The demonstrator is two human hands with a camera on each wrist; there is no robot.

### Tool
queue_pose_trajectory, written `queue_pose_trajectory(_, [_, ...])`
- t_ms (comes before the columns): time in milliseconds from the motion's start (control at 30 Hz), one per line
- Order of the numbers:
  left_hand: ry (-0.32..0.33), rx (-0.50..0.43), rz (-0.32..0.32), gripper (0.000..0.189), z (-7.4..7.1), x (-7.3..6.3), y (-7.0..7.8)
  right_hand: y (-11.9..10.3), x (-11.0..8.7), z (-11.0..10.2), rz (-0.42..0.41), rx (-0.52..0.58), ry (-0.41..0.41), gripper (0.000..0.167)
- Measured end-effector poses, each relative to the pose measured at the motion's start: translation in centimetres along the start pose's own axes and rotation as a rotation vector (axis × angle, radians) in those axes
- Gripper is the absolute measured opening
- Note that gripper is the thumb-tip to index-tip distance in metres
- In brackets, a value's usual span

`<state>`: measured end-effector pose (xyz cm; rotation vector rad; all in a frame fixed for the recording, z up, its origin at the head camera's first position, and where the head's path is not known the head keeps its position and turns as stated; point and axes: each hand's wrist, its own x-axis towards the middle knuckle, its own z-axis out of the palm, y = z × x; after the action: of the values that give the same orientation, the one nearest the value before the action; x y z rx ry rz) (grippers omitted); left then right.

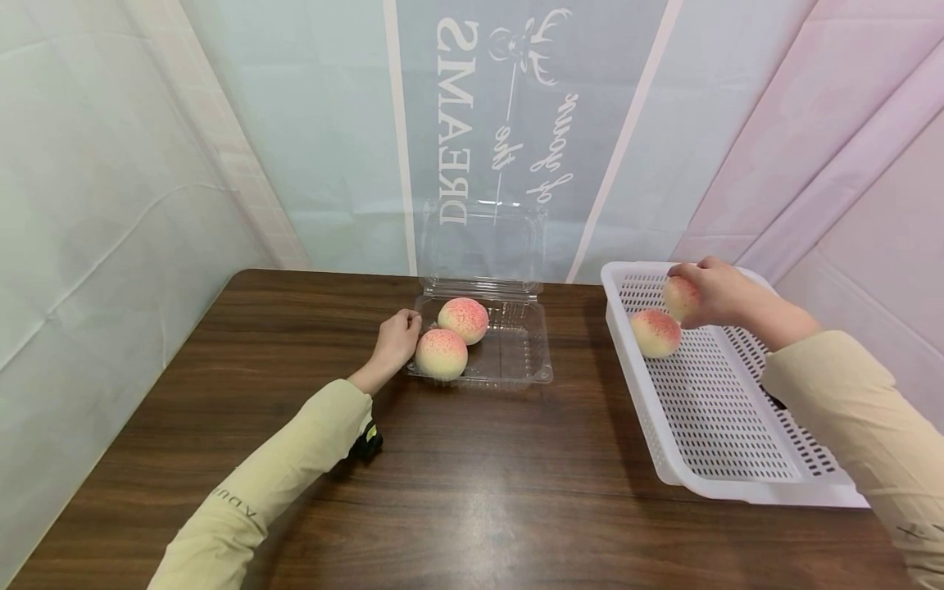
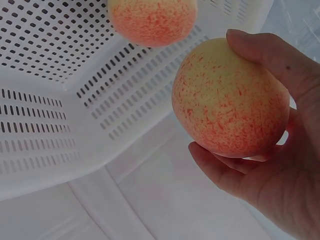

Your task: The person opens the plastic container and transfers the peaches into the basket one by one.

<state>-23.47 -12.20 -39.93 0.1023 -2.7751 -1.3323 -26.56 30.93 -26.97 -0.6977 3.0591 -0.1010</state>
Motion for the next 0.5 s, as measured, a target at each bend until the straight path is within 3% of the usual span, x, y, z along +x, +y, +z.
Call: queue_pose_trajectory(500, [0.002, 0.000, 0.004, 0.032, 0.0, -0.1, 0.0, 1.6, -0.1, 0.6, 0.058, 0.001, -0.060, 0.071])
